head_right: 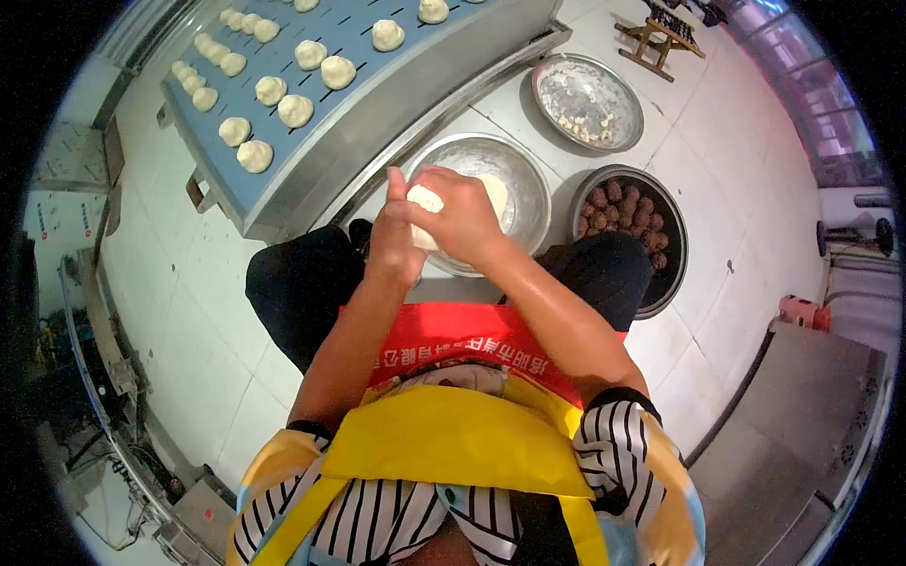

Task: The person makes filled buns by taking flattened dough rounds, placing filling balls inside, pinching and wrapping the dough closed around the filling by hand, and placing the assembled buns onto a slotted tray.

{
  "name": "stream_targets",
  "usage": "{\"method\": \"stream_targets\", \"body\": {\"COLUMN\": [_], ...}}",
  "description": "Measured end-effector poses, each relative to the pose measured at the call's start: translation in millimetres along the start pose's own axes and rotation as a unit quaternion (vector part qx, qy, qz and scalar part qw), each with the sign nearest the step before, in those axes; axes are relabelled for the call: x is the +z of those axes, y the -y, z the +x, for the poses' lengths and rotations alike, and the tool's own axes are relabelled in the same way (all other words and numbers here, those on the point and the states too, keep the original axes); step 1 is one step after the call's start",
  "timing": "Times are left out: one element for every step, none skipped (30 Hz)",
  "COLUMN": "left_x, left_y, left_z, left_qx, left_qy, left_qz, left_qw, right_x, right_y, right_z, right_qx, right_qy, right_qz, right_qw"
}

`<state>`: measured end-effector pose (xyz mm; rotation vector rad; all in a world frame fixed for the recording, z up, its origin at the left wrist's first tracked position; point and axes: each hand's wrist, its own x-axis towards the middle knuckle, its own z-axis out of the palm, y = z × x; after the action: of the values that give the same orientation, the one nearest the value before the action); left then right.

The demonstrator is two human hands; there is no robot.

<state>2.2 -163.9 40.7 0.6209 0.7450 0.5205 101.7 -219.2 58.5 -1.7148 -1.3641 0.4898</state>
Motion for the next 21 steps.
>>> {"method": "stream_targets", "body": {"left_x": [4.1, 5.0, -4.5, -19.8, -31.3, -26.7, -15.3, -5.9, -4.0, -7.1, -12.5, -14.6, -6.2, -11.6, -19.4, -26.4, -24.3, -17.0, -11.1, -8.3, -14.5], "left_y": [-5.3, -9.2, -11.0, -12.5, -9.6, -3.5, 5.0, 8.7, 10.1, 10.2, 9.3, 3.3, -15.8, -15.1, -9.4, -1.7, 16.0, 13.1, 10.5, 10.2, 6.9], "left_z": [-6.0, -7.9, -3.4, 2.1, 4.6, 2.4, 0.7, 1.8, 2.2, 1.4, -1.1, -3.7, -7.7, -6.1, -3.2, 0.9, 8.1, 7.9, 5.6, 2.3, 1.6], "left_qx": [-0.016, -0.031, -0.038, -0.047, -0.058, -0.047, -0.034, -0.016, 0.018, 0.016, 0.010, 0.006, -0.097, -0.091, -0.085, -0.079, 0.008, 0.003, -0.005, -0.016, -0.021], "left_qy": [-0.011, -0.022, 0.040, 0.101, 0.160, 0.103, 0.048, -0.006, 0.017, 0.026, 0.035, 0.044, 0.029, 0.062, 0.096, 0.131, 0.086, 0.067, 0.047, 0.024, 0.084], "left_qz": [0.007, 0.014, 0.041, 0.068, 0.094, 0.055, 0.016, -0.023, -0.062, -0.028, 0.006, 0.040, 0.058, 0.044, 0.030, 0.016, -0.019, -0.043, -0.067, -0.093, -0.009], "left_qw": [1.000, 0.999, 0.998, 0.991, 0.981, 0.992, 0.998, 1.000, 0.998, 0.999, 0.999, 0.998, 0.993, 0.993, 0.991, 0.988, 0.996, 0.997, 0.997, 0.995, 0.996], "right_x": [3.6, 3.1, 1.8, -0.2, -2.2, -9.2, -14.0, -11.7, -6.0, -1.4, -2.3, -3.3, -5.1, -9.2, -13.4, -11.1, -6.3, -1.3, 5.0, 5.7, 1.9], "right_y": [-1.3, -1.9, 1.8, 4.7, 7.5, 8.9, 9.9, 6.3, 4.1, 2.6, 0.7, 0.3, -1.2, -0.4, 0.4, -1.7, -6.3, -9.4, -11.3, -13.9, -4.8], "right_z": [-0.4, -1.3, -0.6, 0.0, 0.6, 2.6, 3.9, 4.3, 5.3, 3.3, 0.8, -0.1, -0.2, 0.3, 0.8, 0.7, 0.7, 2.7, 3.2, 0.3, 0.6], "right_qx": [-0.011, -0.020, -0.030, -0.014, 0.005, 0.047, 0.088, 0.062, 0.035, 0.013, 0.045, 0.033, 0.020, 0.063, 0.111, 0.070, 0.027, -0.019, -0.059, -0.059, -0.059], "right_qy": [-0.024, -0.011, 0.002, 0.030, 0.058, 0.102, 0.145, 0.106, 0.068, 0.030, 0.053, 0.071, 0.089, 0.148, 0.203, 0.146, 0.086, 0.024, -0.006, -0.004, -0.001], "right_qz": [-0.004, 0.067, 0.137, 0.169, 0.199, 0.188, 0.174, 0.116, 0.058, 0.002, 0.027, 0.094, 0.161, 0.204, 0.239, 0.164, 0.086, 0.005, -0.011, 0.056, 0.123], "right_qw": [1.000, 0.998, 0.990, 0.985, 0.978, 0.976, 0.970, 0.986, 0.995, 0.999, 0.997, 0.992, 0.983, 0.966, 0.943, 0.973, 0.992, 1.000, 0.998, 0.997, 0.991]}}
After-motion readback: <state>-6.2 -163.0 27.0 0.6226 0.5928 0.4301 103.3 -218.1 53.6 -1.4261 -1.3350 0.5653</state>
